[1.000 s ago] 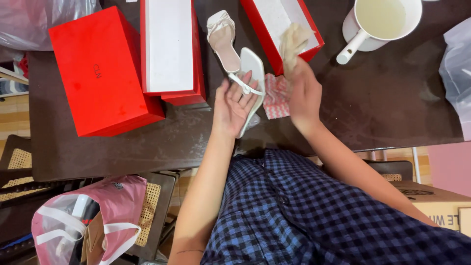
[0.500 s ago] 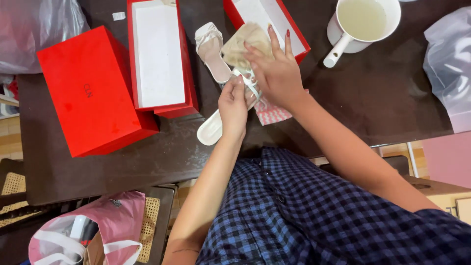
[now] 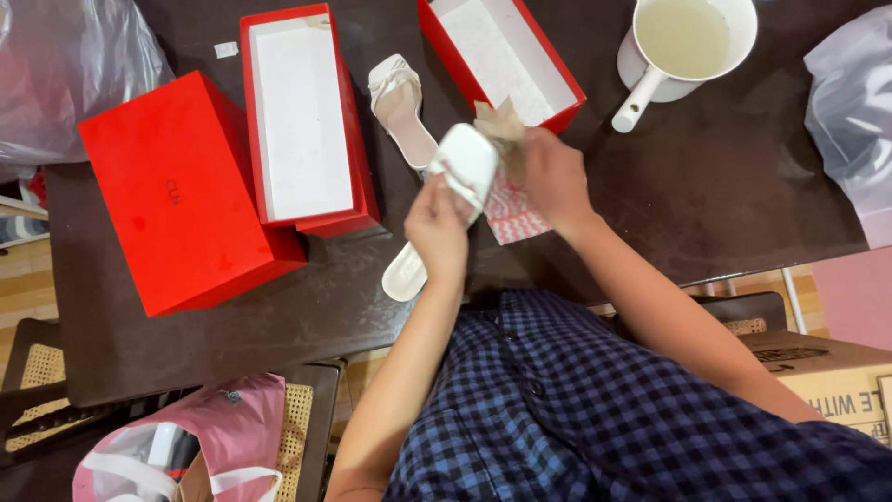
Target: The person opens red shoe boxes, removes white shoes, wipes them with a cloth, and places them back into the boxes. The person then moves the boxes to a shoe rack.
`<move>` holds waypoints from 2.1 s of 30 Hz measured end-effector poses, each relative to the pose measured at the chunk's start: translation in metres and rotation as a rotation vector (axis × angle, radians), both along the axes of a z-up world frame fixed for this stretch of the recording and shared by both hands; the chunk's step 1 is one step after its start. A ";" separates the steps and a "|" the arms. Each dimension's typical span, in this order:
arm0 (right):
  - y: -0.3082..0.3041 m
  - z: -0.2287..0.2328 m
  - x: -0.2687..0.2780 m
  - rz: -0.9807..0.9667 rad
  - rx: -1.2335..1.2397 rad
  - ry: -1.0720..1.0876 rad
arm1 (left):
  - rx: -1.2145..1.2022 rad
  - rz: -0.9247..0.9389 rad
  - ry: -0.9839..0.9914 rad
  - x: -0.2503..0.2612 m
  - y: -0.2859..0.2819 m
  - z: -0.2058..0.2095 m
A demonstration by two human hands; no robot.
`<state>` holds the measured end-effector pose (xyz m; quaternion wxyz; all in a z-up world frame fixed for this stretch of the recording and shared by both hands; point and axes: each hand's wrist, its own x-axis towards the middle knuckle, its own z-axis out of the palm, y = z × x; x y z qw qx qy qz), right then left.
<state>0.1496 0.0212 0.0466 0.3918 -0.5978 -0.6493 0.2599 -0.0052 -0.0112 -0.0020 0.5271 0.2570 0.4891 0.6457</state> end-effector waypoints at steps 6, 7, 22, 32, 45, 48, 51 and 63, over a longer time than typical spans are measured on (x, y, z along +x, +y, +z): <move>0.006 -0.020 0.008 -0.033 -0.031 0.259 | -0.064 0.145 -0.119 -0.020 0.010 -0.026; 0.005 -0.026 0.006 0.049 0.089 0.197 | -0.079 0.159 -0.076 -0.021 0.012 -0.029; -0.011 -0.081 0.038 0.040 0.209 -0.950 | -0.230 -0.066 0.330 -0.031 0.011 -0.039; 0.018 -0.073 0.048 0.152 -0.488 -0.528 | -0.247 -0.673 1.032 -0.030 0.024 0.000; 0.064 0.063 0.071 0.081 -0.090 1.190 | -0.167 -0.379 1.312 0.045 0.130 0.009; 0.085 0.060 0.067 0.215 -0.058 1.225 | 0.064 -0.199 1.263 0.060 0.162 -0.023; 0.093 0.052 0.068 0.126 -0.006 0.953 | -0.208 -0.416 1.036 0.048 0.151 -0.042; 0.224 -0.153 0.011 0.266 0.427 -0.826 | -0.147 -0.318 0.821 0.033 0.139 -0.031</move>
